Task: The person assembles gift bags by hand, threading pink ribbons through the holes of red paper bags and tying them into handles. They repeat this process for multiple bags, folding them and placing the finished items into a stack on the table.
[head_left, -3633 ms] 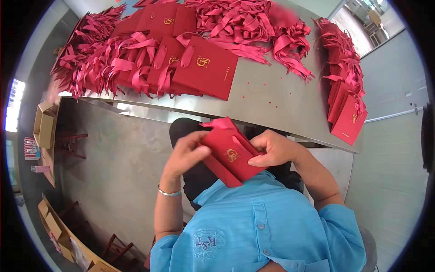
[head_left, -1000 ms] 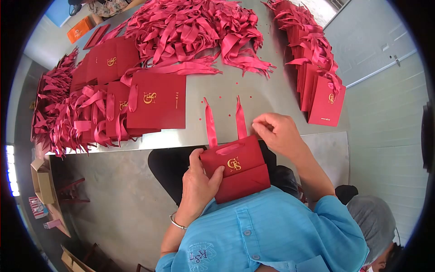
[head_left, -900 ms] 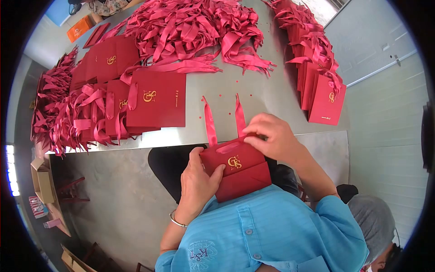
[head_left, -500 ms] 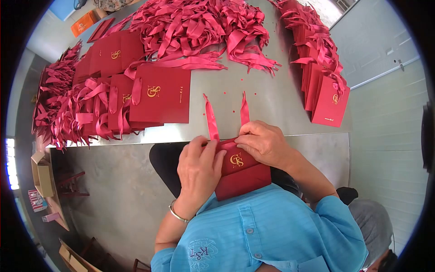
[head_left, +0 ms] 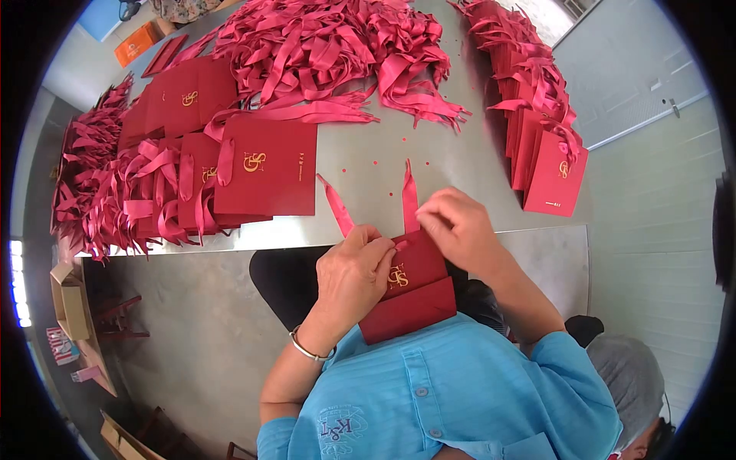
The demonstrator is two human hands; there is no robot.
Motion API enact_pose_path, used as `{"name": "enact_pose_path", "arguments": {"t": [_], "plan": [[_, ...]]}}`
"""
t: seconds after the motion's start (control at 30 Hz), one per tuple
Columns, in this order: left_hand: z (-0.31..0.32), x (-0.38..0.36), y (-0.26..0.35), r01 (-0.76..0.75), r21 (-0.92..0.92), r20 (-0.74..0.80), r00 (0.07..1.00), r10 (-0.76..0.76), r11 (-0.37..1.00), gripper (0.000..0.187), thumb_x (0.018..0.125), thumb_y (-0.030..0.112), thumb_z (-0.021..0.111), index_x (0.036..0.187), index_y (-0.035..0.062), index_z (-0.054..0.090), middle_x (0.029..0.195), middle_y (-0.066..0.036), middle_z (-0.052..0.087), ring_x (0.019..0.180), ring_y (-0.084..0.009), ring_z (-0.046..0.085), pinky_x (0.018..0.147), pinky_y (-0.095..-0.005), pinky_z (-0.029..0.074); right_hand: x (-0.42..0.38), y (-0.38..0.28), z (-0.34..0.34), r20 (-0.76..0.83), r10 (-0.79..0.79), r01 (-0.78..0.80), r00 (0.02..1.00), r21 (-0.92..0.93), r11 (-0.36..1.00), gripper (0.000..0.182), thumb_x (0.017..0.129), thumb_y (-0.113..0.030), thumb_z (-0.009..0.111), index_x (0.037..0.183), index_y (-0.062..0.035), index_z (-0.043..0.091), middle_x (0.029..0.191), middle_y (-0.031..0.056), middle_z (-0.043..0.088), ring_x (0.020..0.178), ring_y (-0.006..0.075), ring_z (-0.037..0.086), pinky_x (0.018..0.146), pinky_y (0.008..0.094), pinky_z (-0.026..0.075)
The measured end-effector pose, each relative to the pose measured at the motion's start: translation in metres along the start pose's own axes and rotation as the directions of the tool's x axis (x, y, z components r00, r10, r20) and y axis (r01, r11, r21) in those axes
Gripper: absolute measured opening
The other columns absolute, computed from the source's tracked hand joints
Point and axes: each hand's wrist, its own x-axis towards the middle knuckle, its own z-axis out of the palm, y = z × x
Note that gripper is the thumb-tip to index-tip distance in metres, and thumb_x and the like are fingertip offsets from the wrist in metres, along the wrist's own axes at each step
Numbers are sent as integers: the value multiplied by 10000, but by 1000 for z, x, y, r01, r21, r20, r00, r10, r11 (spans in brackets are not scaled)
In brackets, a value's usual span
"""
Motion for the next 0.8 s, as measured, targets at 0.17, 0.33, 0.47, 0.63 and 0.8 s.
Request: {"name": "enact_pose_path", "arguments": {"t": [0.17,0.33,0.47,0.63,0.8], "plan": [[7,6,2,-97,25,-42,994,98,995,102,778,107,733,811,50,656,849,-64,621,597,-229,618,531,-333,489,8,3,-12,125,301,-260,945,-268,928,171,850,-184,689,846,-13,687,688,123,647,611,247,616,596,341,483],[1,12,7,-50,15,66,997,49,999,104,779,106,731,821,50,654,855,-66,625,581,-237,620,511,-339,485,23,-4,-19,212,457,-423,864,-188,886,203,862,-214,701,825,-14,695,644,73,642,563,149,566,567,302,455],[0,11,5,-54,-85,46,997,58,995,84,790,93,716,843,53,665,860,-64,626,597,-239,627,521,-337,488,28,8,-23,473,392,-431,789,-29,902,189,875,-204,698,843,-17,698,642,15,625,568,95,529,536,283,426],[4,10,2,-43,-107,50,998,48,993,72,789,71,712,837,43,668,864,-67,632,621,-245,636,544,-332,498,36,2,-14,547,351,-418,760,-1,908,153,865,-168,701,857,-16,693,651,25,628,577,96,537,538,286,427],[3,10,1,-25,-128,40,999,31,992,81,783,71,717,825,33,660,861,-74,637,620,-246,637,543,-338,499,35,9,-2,416,315,-302,853,-99,948,164,863,-156,670,827,3,655,681,107,655,583,162,578,565,327,457]]}}
